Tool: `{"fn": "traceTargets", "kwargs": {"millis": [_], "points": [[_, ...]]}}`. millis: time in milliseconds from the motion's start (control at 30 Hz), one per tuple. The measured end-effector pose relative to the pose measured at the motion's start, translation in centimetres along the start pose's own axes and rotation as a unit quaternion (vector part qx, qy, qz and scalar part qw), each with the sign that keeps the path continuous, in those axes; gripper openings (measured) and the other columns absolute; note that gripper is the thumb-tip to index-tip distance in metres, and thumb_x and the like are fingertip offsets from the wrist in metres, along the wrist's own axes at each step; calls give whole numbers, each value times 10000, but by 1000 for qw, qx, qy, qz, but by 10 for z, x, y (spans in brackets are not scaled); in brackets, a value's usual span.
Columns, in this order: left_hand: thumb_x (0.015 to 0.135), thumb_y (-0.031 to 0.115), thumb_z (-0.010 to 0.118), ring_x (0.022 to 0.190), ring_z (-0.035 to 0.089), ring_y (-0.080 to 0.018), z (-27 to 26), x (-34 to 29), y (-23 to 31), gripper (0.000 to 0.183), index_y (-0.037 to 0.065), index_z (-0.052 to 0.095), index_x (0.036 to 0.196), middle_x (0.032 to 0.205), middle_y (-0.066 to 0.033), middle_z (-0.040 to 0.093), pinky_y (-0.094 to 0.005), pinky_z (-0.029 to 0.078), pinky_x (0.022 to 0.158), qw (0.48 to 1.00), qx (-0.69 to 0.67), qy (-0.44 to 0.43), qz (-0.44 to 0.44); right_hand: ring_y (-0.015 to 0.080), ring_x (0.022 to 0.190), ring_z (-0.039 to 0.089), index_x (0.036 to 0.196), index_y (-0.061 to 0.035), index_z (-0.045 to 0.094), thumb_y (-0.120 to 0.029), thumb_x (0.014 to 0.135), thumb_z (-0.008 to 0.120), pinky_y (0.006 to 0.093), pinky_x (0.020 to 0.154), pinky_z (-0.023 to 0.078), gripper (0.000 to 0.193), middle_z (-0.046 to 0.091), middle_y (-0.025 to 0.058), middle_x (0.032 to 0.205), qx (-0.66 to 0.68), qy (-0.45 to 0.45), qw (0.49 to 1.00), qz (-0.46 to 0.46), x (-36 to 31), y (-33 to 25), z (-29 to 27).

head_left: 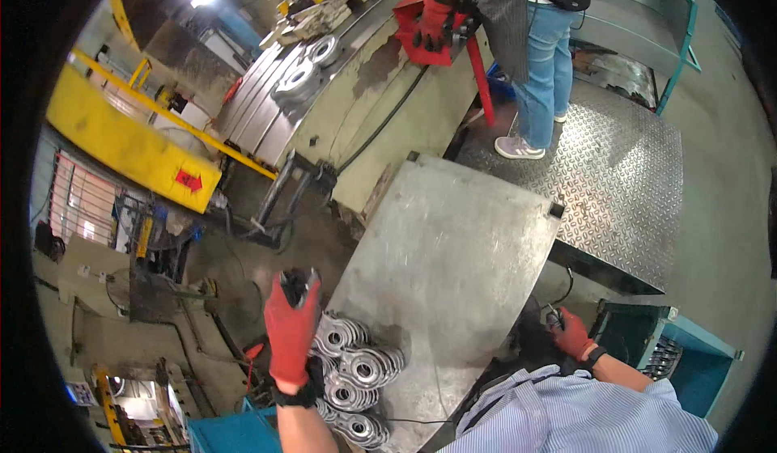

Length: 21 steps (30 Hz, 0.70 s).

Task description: The recorder is inspecting and sorting metal bearing housings at a metal fabrication facility.

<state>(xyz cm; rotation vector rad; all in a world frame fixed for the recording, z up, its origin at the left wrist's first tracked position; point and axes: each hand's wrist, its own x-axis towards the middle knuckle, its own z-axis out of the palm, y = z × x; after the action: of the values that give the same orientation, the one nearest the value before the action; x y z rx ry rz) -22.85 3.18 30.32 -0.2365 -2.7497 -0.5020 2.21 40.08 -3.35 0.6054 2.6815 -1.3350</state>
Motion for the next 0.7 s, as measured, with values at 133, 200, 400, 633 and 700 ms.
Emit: {"fn": "traceTargets", "kwargs": {"millis": [133,200,400,633,700], "points": [[803,294,672,906,602,-362,23,104,22,495,-58,533,1121,944,-223,634,-399,456,772,998,-57,-11,11,429,890,579,1097,2,529,-126,766,601,449,748,466,362,614,252,920,14,37,999,15,17,16,-23],[804,292,669,916,604,-359,31,152,38,471,-52,543,1099,943,-220,634,-390,459,778,998,-56,0,42,431,874,578,1086,-6,531,-124,764,602,457,735,461,351,612,250,902,-11,51,998,36,24,25,-33],[781,405,659,997,576,-371,84,275,65,537,-29,536,1071,1035,-233,609,-414,448,838,999,-13,-5,43,430,796,573,961,6,541,-154,814,586,459,649,436,221,607,238,831,-6,127,991,42,37,70,-49],[728,499,675,1151,497,-355,132,378,68,827,2,372,1315,1236,-227,517,-414,411,945,971,238,-3,29,436,894,555,1102,54,519,-172,794,620,464,761,442,395,595,272,939,52,80,980,173,42,74,-80],[669,555,697,1168,489,-351,141,387,83,939,22,330,1349,1245,-213,521,-422,385,960,962,267,-50,12,436,912,552,1135,73,507,-173,799,620,462,780,438,432,595,277,956,30,115,976,184,34,102,-67]]}}
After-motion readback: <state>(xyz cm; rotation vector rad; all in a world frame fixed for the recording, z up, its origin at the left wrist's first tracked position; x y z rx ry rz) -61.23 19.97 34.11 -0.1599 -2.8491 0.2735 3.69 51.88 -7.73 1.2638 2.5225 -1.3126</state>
